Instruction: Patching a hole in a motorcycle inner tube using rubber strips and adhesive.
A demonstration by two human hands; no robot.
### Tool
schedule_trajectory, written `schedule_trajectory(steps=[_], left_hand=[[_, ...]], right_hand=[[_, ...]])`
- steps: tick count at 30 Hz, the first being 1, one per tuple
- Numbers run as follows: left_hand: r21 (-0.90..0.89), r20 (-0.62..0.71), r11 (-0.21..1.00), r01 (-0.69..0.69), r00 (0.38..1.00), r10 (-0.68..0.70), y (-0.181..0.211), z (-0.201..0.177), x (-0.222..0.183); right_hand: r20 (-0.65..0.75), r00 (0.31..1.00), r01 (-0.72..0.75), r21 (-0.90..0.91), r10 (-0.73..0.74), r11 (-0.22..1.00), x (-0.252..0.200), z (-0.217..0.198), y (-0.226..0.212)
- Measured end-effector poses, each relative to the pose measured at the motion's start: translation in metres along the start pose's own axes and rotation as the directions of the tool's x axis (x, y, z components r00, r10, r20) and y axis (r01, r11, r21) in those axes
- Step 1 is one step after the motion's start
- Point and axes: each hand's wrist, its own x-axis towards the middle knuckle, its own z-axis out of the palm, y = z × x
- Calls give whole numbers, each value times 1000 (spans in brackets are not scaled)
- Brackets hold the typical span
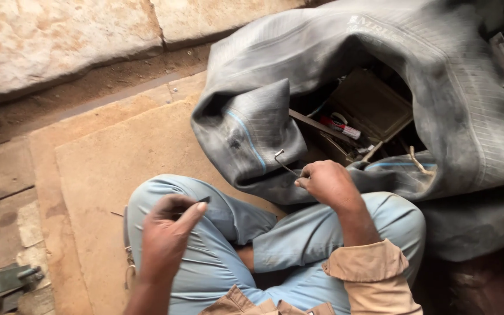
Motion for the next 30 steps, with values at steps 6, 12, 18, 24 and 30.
schedule_trajectory(steps=[6,12,18,24,30], left_hand=[[25,89,999,22,996,-24,-13,33,12],[13,173,1000,13,985,-15,-9,57,15],[63,173,996,60,982,-70,-1,59,19],[-115,248,987,109,966,-77,-12,55,32],[-130,346,969,209,926,-154,-20,73,39]], right_hand=[[-42,999,14,-69,-17,997,17,27,-4],[84,993,-75,-117,85,990,12,15,-13],[98,988,-115,-79,122,990,10,8,-10],[-80,997,15,422,20,906,12,8,-5],[-71,962,127,971,-263,202,15,25,-13]])
